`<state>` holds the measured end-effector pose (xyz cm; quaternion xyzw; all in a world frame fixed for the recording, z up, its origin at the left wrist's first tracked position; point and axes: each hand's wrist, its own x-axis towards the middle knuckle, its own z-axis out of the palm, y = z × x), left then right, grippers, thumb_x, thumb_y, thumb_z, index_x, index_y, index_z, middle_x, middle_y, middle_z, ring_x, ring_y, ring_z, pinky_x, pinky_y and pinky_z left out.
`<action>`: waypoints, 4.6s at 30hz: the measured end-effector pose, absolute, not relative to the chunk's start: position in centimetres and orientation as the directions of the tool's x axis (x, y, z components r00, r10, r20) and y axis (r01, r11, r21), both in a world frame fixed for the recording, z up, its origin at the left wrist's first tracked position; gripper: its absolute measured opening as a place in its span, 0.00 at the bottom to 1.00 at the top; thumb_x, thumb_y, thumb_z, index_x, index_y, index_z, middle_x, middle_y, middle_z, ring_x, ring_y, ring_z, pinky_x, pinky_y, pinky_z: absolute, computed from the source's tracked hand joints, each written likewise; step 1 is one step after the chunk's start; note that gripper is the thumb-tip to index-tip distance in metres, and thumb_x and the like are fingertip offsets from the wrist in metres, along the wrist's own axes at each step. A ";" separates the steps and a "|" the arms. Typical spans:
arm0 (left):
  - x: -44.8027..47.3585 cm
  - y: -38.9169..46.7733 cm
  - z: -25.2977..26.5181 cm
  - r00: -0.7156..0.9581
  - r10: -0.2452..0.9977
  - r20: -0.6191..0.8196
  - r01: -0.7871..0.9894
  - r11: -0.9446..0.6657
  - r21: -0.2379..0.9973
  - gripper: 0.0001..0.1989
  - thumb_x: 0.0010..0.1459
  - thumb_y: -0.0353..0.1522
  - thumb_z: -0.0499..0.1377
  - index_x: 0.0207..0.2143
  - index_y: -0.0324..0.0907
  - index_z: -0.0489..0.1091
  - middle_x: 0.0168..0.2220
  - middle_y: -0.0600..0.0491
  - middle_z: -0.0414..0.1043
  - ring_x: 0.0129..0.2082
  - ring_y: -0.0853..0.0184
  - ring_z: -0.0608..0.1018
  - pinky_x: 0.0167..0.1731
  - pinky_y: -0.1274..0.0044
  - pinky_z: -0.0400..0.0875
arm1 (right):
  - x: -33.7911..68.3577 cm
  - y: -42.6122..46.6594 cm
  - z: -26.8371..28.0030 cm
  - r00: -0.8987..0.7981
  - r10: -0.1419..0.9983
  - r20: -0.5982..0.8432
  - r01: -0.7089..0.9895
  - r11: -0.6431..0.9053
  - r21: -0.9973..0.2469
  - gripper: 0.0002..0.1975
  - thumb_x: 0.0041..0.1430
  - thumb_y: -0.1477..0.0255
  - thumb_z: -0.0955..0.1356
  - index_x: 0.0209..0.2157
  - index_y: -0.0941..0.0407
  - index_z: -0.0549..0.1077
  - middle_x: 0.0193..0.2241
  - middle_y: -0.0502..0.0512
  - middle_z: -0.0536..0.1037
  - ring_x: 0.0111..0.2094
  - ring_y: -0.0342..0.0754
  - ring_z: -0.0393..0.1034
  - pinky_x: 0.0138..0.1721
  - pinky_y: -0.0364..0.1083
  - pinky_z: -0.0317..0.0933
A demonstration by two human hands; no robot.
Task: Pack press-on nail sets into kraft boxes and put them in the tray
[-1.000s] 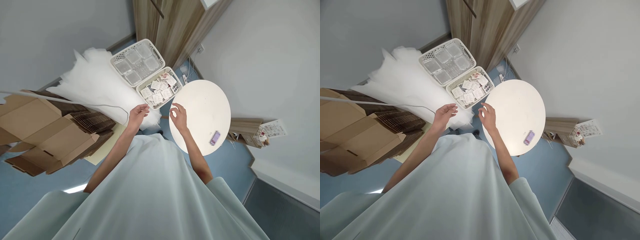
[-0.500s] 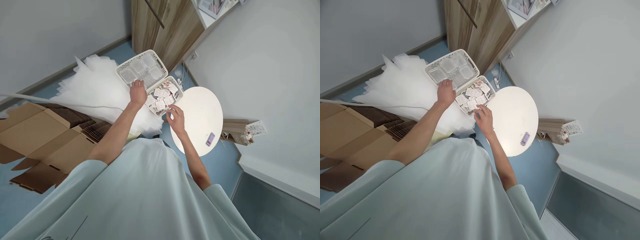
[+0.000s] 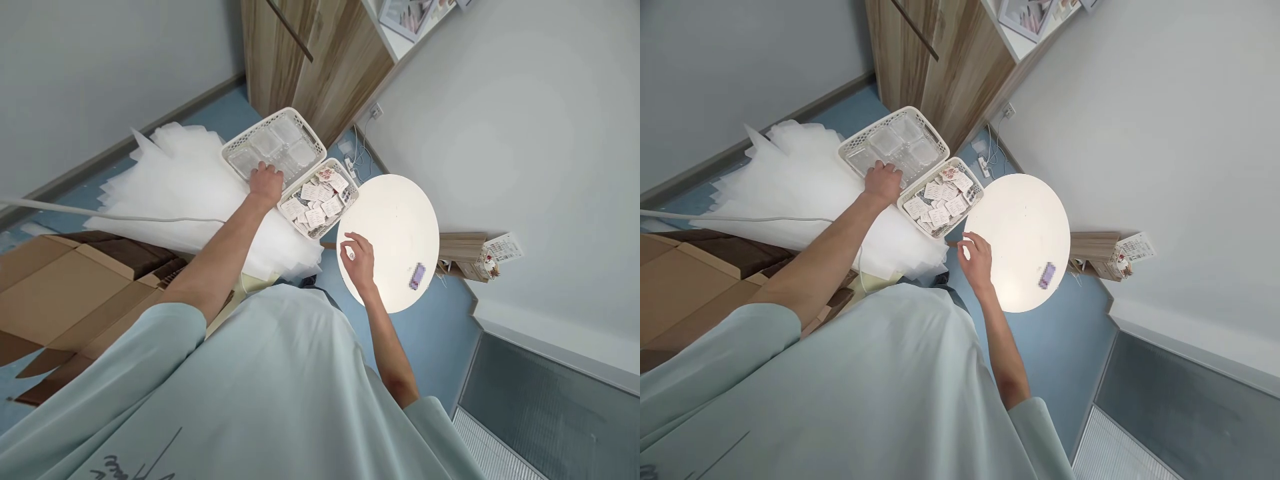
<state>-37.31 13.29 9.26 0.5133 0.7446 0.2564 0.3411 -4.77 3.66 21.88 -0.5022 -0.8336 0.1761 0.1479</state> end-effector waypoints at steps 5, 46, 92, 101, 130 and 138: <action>-38.2 13.9 9.7 -0.224 0.952 -0.210 0.597 0.304 0.742 0.31 0.57 0.54 0.68 0.50 0.39 0.80 0.61 0.28 0.73 0.70 0.28 0.61 0.68 0.41 0.50 | -4.2 2.9 21.5 -0.440 0.890 0.119 0.793 0.448 -0.413 0.09 0.75 0.71 0.66 0.41 0.50 0.79 0.56 0.61 0.84 0.62 0.57 0.77 0.62 0.62 0.71; -4.4 6.7 24.0 0.307 0.948 -0.079 0.375 -0.045 0.926 0.22 0.47 0.57 0.76 0.32 0.52 0.83 0.45 0.46 0.83 0.55 0.43 0.80 0.62 0.55 0.71 | 19.4 1.6 20.5 -0.148 0.987 0.062 0.508 0.130 -0.851 0.17 0.72 0.61 0.71 0.58 0.50 0.77 0.52 0.59 0.86 0.57 0.55 0.80 0.65 0.58 0.72; -2.2 0.9 21.3 0.296 0.865 -0.405 -0.023 0.431 0.902 0.45 0.40 0.49 0.84 0.60 0.45 0.82 0.62 0.42 0.79 0.60 0.40 0.83 0.67 0.48 0.76 | 20.2 -2.1 20.2 -0.304 0.880 -0.364 0.036 -0.371 -0.928 0.45 0.51 0.46 0.83 0.67 0.47 0.78 0.66 0.55 0.80 0.69 0.63 0.74 0.73 0.62 0.67; -4.3 1.2 20.0 0.322 0.846 -0.426 -0.022 0.456 0.890 0.47 0.32 0.51 0.85 0.57 0.47 0.85 0.61 0.44 0.80 0.60 0.38 0.83 0.66 0.50 0.78 | 18.5 -2.3 20.0 -0.310 0.863 -0.398 0.048 -0.404 -0.914 0.46 0.51 0.46 0.83 0.68 0.48 0.78 0.68 0.55 0.78 0.70 0.63 0.73 0.74 0.62 0.66; -8.0 4.2 19.1 0.372 0.847 -0.380 0.026 0.400 0.916 0.44 0.54 0.47 0.76 0.71 0.46 0.71 0.68 0.38 0.75 0.61 0.46 0.82 0.61 0.56 0.79 | 17.2 0.5 19.8 -0.012 0.906 -0.422 -0.061 -0.422 -0.904 0.30 0.59 0.40 0.76 0.48 0.50 0.79 0.61 0.58 0.83 0.51 0.54 0.84 0.55 0.54 0.79; -8.2 1.8 17.8 0.307 0.865 -0.397 0.033 0.407 0.913 0.46 0.54 0.46 0.75 0.72 0.45 0.67 0.62 0.38 0.78 0.56 0.49 0.84 0.57 0.57 0.80 | 15.4 2.1 17.4 0.084 0.905 -0.417 0.025 -0.421 -0.907 0.32 0.63 0.35 0.70 0.40 0.52 0.78 0.47 0.58 0.87 0.38 0.49 0.83 0.41 0.50 0.80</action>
